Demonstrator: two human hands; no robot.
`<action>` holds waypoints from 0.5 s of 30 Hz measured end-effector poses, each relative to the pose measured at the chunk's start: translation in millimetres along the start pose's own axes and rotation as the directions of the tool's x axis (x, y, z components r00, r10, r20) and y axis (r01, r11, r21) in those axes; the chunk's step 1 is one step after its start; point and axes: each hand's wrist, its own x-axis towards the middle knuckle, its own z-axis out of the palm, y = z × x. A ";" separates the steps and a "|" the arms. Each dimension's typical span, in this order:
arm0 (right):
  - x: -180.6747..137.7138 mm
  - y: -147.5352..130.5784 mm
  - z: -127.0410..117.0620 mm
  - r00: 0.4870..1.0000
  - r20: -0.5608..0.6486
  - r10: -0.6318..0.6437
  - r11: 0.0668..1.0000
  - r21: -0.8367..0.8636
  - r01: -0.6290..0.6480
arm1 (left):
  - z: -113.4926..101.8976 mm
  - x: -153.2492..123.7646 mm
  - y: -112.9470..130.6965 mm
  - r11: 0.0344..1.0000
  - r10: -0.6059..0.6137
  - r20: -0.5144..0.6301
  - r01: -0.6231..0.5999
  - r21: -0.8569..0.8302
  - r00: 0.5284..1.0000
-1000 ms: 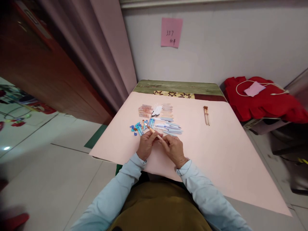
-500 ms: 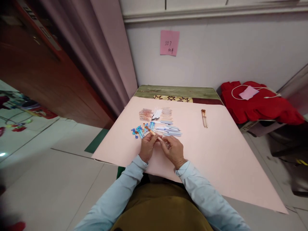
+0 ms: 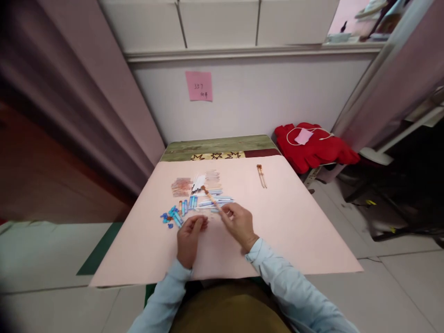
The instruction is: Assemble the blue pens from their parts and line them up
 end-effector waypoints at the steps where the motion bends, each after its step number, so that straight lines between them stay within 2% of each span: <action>1: 8.8 8.8 -13.8 0.999 -0.036 0.036 0.999 -0.009 -0.036 | -5.7 -6.4 0.6 0.996 0.018 0.011 -0.019 0.088 1.000; 5: 47.2 59.6 -74.3 0.949 -0.213 0.233 0.954 -0.140 -0.266 | -32.5 -28.8 4.7 0.896 0.114 0.108 -0.149 0.418 0.988; 8: 71.7 97.4 -105.4 0.890 -0.263 0.373 0.842 -0.306 -0.444 | -43.2 -31.8 7.0 0.852 0.149 0.070 -0.164 0.498 0.986; 12: 94.9 129.1 -115.3 0.820 -0.239 0.520 0.705 -0.422 -0.570 | -42.4 -25.9 7.2 0.852 0.111 0.026 -0.108 0.513 0.993; 15: 106.2 141.7 -110.0 0.796 -0.221 0.564 0.676 -0.430 -0.598 | -41.6 -24.3 6.9 0.844 0.086 0.026 -0.086 0.529 0.996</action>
